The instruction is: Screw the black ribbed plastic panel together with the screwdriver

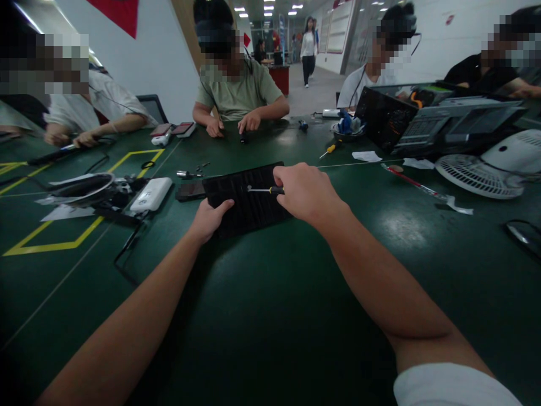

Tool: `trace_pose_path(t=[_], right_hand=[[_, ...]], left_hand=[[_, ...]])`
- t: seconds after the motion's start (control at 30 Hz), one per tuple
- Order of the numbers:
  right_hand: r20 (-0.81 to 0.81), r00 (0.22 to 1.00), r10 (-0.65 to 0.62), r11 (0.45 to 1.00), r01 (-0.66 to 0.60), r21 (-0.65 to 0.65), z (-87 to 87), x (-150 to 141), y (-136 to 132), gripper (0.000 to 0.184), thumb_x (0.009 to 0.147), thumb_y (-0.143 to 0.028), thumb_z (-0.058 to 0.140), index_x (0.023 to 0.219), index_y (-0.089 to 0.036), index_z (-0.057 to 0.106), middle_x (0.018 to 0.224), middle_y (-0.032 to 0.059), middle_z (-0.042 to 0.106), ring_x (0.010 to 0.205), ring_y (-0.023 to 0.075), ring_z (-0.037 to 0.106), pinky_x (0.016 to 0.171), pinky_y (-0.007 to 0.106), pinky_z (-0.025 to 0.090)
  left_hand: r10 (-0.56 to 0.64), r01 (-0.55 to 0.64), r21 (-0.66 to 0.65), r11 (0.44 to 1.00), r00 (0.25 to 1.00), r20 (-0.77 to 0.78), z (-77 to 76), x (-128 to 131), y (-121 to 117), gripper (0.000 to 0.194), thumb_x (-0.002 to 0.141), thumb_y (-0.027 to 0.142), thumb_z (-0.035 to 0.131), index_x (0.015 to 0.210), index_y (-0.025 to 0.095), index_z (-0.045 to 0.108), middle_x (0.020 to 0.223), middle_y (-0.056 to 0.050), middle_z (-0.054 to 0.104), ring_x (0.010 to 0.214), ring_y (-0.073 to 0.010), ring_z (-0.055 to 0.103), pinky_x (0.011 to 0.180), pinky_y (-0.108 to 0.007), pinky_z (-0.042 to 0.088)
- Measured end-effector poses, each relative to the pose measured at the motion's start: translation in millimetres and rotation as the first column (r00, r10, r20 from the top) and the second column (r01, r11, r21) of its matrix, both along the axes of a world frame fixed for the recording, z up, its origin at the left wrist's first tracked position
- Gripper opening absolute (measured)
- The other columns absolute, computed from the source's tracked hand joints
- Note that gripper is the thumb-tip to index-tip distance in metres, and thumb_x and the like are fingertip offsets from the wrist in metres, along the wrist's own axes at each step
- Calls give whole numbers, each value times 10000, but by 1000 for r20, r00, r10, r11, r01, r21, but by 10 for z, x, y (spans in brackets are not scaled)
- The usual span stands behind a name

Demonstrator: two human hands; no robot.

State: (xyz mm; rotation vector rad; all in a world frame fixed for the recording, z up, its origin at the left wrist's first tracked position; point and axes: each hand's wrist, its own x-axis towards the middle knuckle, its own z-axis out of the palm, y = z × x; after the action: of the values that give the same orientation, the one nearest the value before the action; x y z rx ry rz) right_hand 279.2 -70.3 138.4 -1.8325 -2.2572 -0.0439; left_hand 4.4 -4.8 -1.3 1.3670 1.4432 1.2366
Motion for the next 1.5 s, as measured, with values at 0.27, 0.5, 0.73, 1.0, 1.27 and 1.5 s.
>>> trace_pose_path(t=[0.27, 0.5, 0.73, 1.0, 1.27, 1.5], right_hand=[[-2, 1000, 3, 999, -3, 48, 71, 32, -44, 206, 888, -269, 743, 1078, -248, 817, 958, 96, 791, 871, 288, 684, 704, 383, 374], [11, 1000, -12, 998, 11, 54, 50, 31, -17, 212, 892, -264, 758, 1095, -254, 819, 1003, 103, 802, 902, 298, 698, 732, 391, 413], [13, 1000, -12, 998, 11, 67, 46, 21, -10, 210, 915, -256, 771, 1123, -250, 805, 1051, 107, 813, 949, 308, 729, 755, 393, 451], [32, 1000, 1, 998, -3, 60, 32, 29, -6, 229, 920, -237, 775, 1148, -251, 793, 1105, 105, 819, 985, 312, 734, 743, 387, 421], [30, 999, -15, 999, 14, 44, 31, 3, -7, 242, 926, -245, 751, 1163, -257, 797, 1099, 105, 816, 973, 312, 725, 729, 394, 401], [15, 999, -34, 999, 34, 13, 49, 6, -6, 213, 961, -328, 705, 1106, -238, 830, 1073, 132, 820, 1003, 348, 739, 729, 415, 421]], left_hand=[[-2, 2, 8, 1000, 1000, 11, -2, -5, 4, 338, 789, 357, 868, 1074, 184, 819, 1159, -118, 869, 1181, -379, 803, 1128, -548, 619], [8, -8, -9, 1000, 1000, 25, -27, -11, 14, 376, 770, 386, 889, 1075, 180, 814, 1166, -127, 860, 1187, -387, 797, 1131, -549, 610], [3, -3, 9, 1000, 1000, -10, -18, -18, 16, 388, 768, 415, 877, 1068, 178, 806, 1159, -124, 860, 1176, -384, 796, 1117, -547, 610], [-6, 6, 16, 1000, 1000, -2, -33, -16, 19, 386, 773, 427, 879, 1065, 182, 816, 1152, -132, 862, 1151, -396, 800, 1100, -576, 615], [4, -4, 10, 1000, 1000, 6, -20, -19, 26, 363, 778, 398, 886, 1062, 182, 818, 1141, -122, 864, 1163, -386, 803, 1121, -568, 612], [-2, 2, 12, 1000, 1000, 7, -16, -15, 18, 373, 776, 401, 879, 1070, 177, 824, 1131, -123, 863, 1147, -393, 802, 1104, -572, 615]])
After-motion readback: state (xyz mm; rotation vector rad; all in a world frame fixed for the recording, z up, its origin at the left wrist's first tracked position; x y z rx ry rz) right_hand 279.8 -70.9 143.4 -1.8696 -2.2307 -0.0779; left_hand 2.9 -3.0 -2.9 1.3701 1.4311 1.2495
